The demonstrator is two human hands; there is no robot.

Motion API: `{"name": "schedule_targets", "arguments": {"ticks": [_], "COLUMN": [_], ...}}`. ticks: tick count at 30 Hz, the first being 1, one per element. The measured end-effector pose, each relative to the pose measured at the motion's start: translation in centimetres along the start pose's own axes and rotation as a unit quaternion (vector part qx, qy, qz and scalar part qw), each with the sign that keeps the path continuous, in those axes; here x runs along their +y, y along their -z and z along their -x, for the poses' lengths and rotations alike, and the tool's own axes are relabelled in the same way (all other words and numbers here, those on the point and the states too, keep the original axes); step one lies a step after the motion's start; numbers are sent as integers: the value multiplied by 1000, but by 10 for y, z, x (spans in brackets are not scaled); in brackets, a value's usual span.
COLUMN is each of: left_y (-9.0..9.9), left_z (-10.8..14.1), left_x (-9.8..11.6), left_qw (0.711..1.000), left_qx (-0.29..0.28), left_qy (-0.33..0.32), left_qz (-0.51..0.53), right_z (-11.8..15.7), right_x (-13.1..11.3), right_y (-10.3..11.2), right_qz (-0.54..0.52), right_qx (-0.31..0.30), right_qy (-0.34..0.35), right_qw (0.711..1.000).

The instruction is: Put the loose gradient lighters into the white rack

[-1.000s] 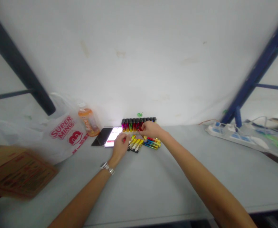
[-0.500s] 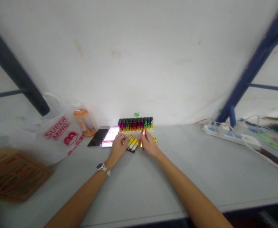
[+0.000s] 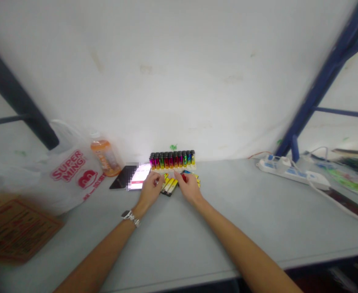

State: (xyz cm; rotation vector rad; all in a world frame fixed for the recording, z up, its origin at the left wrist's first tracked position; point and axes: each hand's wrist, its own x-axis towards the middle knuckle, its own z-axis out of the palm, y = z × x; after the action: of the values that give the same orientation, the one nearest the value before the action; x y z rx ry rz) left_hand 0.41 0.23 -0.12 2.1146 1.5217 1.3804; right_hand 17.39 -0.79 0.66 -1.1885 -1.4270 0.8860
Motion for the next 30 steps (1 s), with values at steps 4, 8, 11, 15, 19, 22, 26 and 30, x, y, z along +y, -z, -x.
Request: {"name": "schedule_targets", "arguments": {"ticks": [4, 8, 11, 15, 19, 22, 26, 30], "left_y": [-1, -2, -2, -1, -1, -4, -6, -7], "left_z": [0, -1, -1, -1, -1, 1, 4, 8], "left_x": [0, -1, -2, -1, -3, -4, -3, 2], "left_qw": [1000, 1000, 1000, 1000, 999, 999, 996, 992], "left_qx": [-5, -1, 1, 5, 7, 0, -33, -54], "left_qy": [8, 8, -1, -16, -22, -26, -31, -27], "left_qz": [7, 10, 0, -20, -28, -34, -71, -112], "right_z": [3, 6, 7, 8, 6, 5, 6, 8], "right_x": [-3, -8, -8, -7, -4, -1, 0, -1], "right_y": [-2, -4, -6, -7, -9, -9, -7, -4], "right_qz": [54, 51, 63, 74, 78, 82, 77, 65], "right_qx": [22, 6, 1, -3, 4, 8, 0, -13], "right_qy": [22, 57, 53, 47, 47, 49, 46, 85], "right_qw": [998, 997, 997, 996, 996, 995, 996, 994]}}
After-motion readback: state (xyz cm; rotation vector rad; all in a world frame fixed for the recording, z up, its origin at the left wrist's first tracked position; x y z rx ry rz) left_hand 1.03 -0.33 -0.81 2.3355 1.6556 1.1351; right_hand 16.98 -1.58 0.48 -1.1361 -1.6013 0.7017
